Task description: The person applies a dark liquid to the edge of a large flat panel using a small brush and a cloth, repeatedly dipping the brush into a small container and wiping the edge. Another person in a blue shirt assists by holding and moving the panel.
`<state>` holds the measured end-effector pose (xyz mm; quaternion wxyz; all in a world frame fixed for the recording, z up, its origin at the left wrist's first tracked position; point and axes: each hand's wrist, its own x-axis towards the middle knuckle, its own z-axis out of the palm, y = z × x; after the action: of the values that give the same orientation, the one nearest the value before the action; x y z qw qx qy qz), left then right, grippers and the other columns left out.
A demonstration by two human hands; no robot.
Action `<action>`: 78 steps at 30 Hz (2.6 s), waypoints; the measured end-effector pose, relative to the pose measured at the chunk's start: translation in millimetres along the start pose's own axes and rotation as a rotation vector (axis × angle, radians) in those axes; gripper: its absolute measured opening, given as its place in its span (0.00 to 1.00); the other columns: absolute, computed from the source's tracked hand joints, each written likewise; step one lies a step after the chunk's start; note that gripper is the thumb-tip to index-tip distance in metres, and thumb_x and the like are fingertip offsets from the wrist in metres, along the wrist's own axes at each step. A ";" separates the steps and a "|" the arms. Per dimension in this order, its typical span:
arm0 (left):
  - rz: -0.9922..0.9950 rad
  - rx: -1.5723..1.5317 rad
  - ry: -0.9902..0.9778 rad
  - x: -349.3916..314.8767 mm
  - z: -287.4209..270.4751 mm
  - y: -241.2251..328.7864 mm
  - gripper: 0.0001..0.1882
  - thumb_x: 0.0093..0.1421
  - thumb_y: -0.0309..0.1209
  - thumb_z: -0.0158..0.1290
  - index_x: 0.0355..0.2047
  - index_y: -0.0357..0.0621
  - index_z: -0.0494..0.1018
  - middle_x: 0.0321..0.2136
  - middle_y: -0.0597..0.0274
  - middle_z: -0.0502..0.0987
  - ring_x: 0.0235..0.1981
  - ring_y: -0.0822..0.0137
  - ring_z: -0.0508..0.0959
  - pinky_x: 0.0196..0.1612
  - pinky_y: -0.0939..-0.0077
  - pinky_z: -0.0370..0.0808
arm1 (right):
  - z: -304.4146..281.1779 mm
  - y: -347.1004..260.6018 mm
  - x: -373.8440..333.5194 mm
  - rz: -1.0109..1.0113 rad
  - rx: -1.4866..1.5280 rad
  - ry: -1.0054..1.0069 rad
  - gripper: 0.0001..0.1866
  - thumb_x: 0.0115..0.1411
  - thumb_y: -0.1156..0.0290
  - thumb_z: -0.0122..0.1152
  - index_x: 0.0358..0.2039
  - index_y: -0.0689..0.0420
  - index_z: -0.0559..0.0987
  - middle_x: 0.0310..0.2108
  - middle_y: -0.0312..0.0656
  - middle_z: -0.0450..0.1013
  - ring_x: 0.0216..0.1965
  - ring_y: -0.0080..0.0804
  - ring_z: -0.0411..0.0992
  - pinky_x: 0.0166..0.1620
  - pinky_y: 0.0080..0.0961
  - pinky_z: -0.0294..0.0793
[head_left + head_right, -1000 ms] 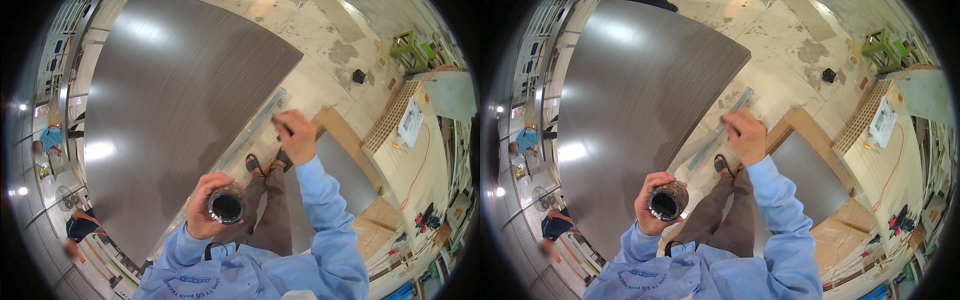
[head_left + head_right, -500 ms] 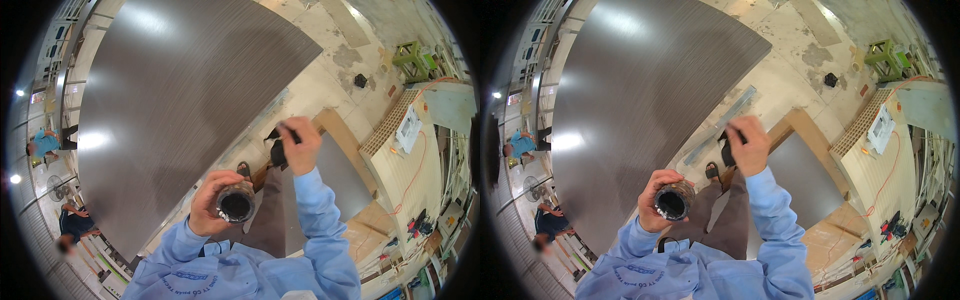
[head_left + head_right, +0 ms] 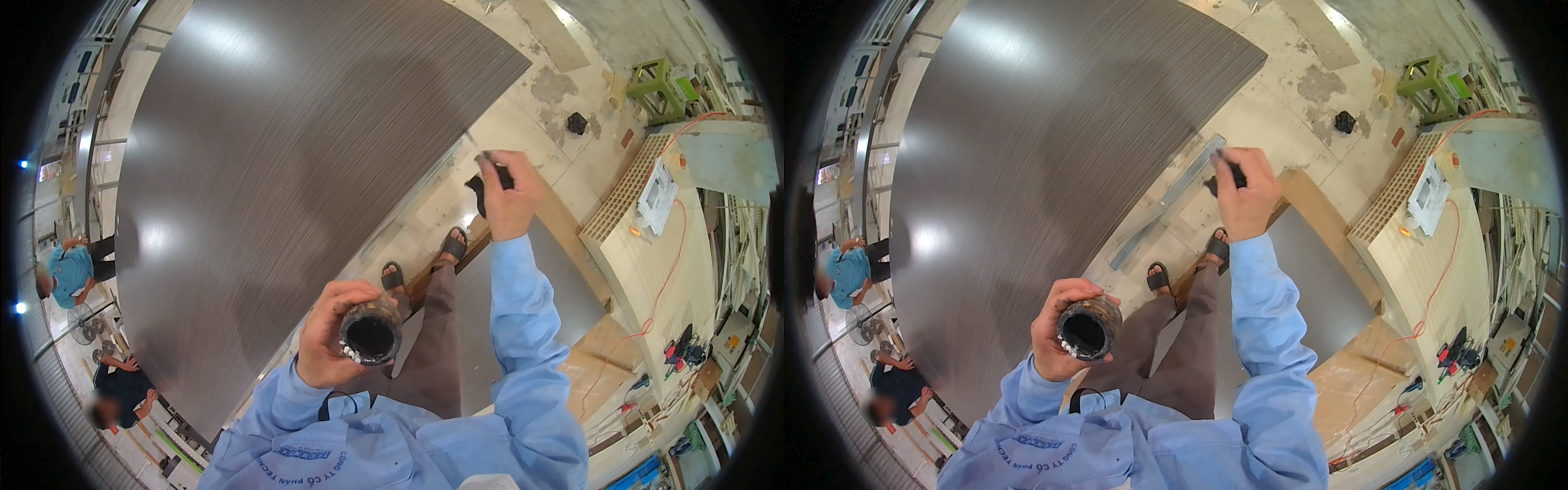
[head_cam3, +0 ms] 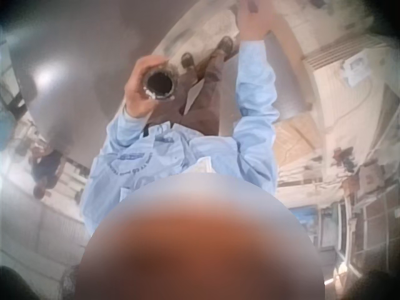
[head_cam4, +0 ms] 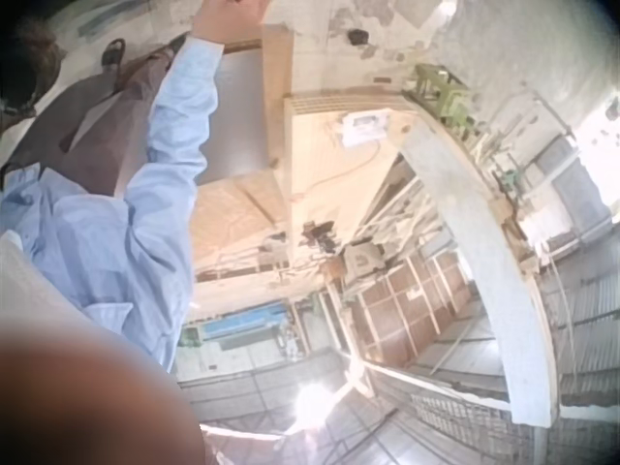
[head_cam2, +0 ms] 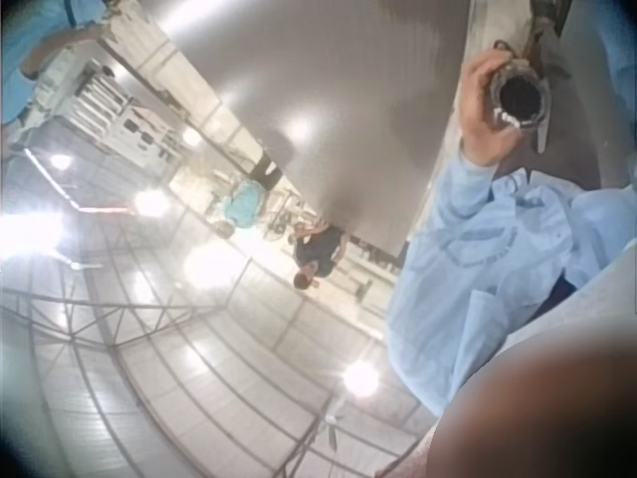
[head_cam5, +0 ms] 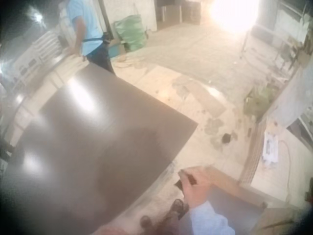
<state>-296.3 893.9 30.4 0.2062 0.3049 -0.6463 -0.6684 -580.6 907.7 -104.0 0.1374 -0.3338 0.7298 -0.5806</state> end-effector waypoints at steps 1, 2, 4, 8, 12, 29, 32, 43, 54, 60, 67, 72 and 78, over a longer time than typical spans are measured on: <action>0.005 -0.001 0.002 -1.5 -1.2 -0.4 0.44 0.46 0.34 0.80 0.60 0.35 0.70 0.57 0.49 0.67 0.56 0.49 0.80 0.59 0.56 0.80 | 2.4 -4.3 -8.3 -0.013 -0.036 -0.070 0.08 0.54 0.83 0.70 0.34 0.59 0.83 0.32 0.43 0.78 0.34 0.41 0.78 0.39 0.32 0.77; 0.002 -0.014 0.006 -3.5 -2.1 -0.8 0.44 0.46 0.34 0.80 0.60 0.35 0.70 0.57 0.49 0.67 0.56 0.49 0.80 0.59 0.56 0.80 | 4.3 -7.3 -15.4 0.015 -0.077 -0.138 0.08 0.54 0.83 0.70 0.34 0.59 0.83 0.32 0.43 0.78 0.34 0.41 0.78 0.39 0.32 0.77; 0.013 -0.025 0.014 -7.8 -3.7 -2.0 0.44 0.46 0.34 0.80 0.60 0.35 0.70 0.57 0.49 0.67 0.55 0.49 0.80 0.59 0.57 0.80 | 8.7 -18.9 -45.7 -0.093 -0.044 -0.236 0.06 0.55 0.81 0.70 0.34 0.59 0.84 0.33 0.42 0.79 0.34 0.40 0.78 0.39 0.31 0.77; 0.013 -0.086 -0.002 -18.9 -12.2 -0.1 0.41 0.49 0.28 0.77 0.61 0.34 0.68 0.58 0.51 0.67 0.59 0.53 0.78 0.62 0.61 0.77 | 9.9 -21.2 -62.4 -0.122 0.011 -0.166 0.05 0.57 0.81 0.69 0.35 0.60 0.85 0.33 0.43 0.80 0.34 0.37 0.79 0.39 0.28 0.77; 0.026 -0.005 0.005 -29.5 -15.3 -1.8 0.41 0.50 0.30 0.77 0.61 0.34 0.68 0.59 0.50 0.67 0.59 0.53 0.78 0.61 0.61 0.77 | 9.7 -18.3 -56.2 -0.027 -0.011 -0.066 0.08 0.55 0.82 0.69 0.36 0.59 0.85 0.33 0.43 0.80 0.32 0.37 0.79 0.37 0.28 0.77; 0.098 -0.078 0.018 -80.1 -33.0 -18.3 0.40 0.53 0.30 0.75 0.63 0.34 0.68 0.59 0.50 0.67 0.59 0.51 0.79 0.63 0.59 0.75 | 28.4 -50.5 -126.6 -0.146 0.051 -0.341 0.07 0.56 0.82 0.68 0.36 0.60 0.85 0.32 0.44 0.80 0.32 0.38 0.79 0.38 0.30 0.78; 0.080 -0.082 -0.004 -91.4 -41.3 -19.5 0.40 0.53 0.30 0.74 0.63 0.34 0.68 0.59 0.49 0.67 0.59 0.52 0.78 0.63 0.59 0.75 | 31.3 -50.4 -126.2 -0.127 -0.007 -0.184 0.07 0.56 0.82 0.69 0.36 0.60 0.85 0.33 0.44 0.80 0.31 0.39 0.79 0.37 0.30 0.78; 0.162 0.163 0.013 -128.7 -64.6 -19.8 0.40 0.49 0.38 0.77 0.60 0.37 0.72 0.59 0.50 0.72 0.61 0.53 0.74 0.66 0.57 0.69 | 44.4 -73.0 -199.9 -0.180 -0.023 -0.355 0.09 0.58 0.82 0.66 0.39 0.59 0.86 0.37 0.47 0.80 0.36 0.42 0.80 0.40 0.34 0.80; 0.146 -0.090 0.197 -144.8 -44.1 11.2 0.40 0.49 0.30 0.73 0.62 0.40 0.70 0.59 0.53 0.70 0.62 0.56 0.71 0.64 0.62 0.69 | 12.2 -47.3 -182.3 0.025 -0.039 -0.297 0.08 0.69 0.77 0.63 0.44 0.69 0.82 0.39 0.43 0.79 0.41 0.31 0.75 0.48 0.29 0.75; 0.161 0.121 0.164 -147.7 -57.0 5.4 0.41 0.46 0.31 0.76 0.60 0.37 0.71 0.58 0.53 0.72 0.60 0.57 0.74 0.63 0.62 0.70 | 7.5 -54.7 -187.7 0.083 -0.212 -0.202 0.10 0.68 0.73 0.65 0.46 0.64 0.84 0.41 0.44 0.83 0.43 0.31 0.79 0.49 0.30 0.79; 0.009 -0.092 0.060 -156.2 -70.4 -3.1 0.41 0.48 0.25 0.77 0.61 0.36 0.70 0.58 0.52 0.69 0.60 0.56 0.77 0.63 0.62 0.75 | 26.8 -55.6 -181.6 0.035 -0.043 -0.054 0.04 0.61 0.77 0.69 0.37 0.62 0.84 0.33 0.42 0.80 0.35 0.30 0.79 0.42 0.25 0.76; 0.013 -0.018 0.031 -174.2 -73.5 -12.1 0.43 0.45 0.31 0.80 0.60 0.35 0.71 0.57 0.50 0.68 0.56 0.50 0.80 0.60 0.56 0.80 | 44.4 -43.1 -165.2 0.027 0.007 0.055 0.05 0.62 0.75 0.69 0.38 0.61 0.84 0.32 0.39 0.80 0.34 0.25 0.77 0.40 0.23 0.75; 0.007 0.045 0.005 -188.3 -77.6 -12.4 0.43 0.45 0.31 0.80 0.60 0.35 0.71 0.57 0.50 0.68 0.56 0.50 0.80 0.59 0.57 0.80 | 55.8 -56.9 -183.5 -0.061 0.043 -0.088 0.04 0.61 0.79 0.67 0.37 0.61 0.84 0.33 0.41 0.81 0.34 0.28 0.79 0.39 0.24 0.77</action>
<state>-105.3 963.7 46.3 0.2031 0.3090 -0.6619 -0.6521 -393.5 978.4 -101.0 0.1587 -0.3781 0.6997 -0.5850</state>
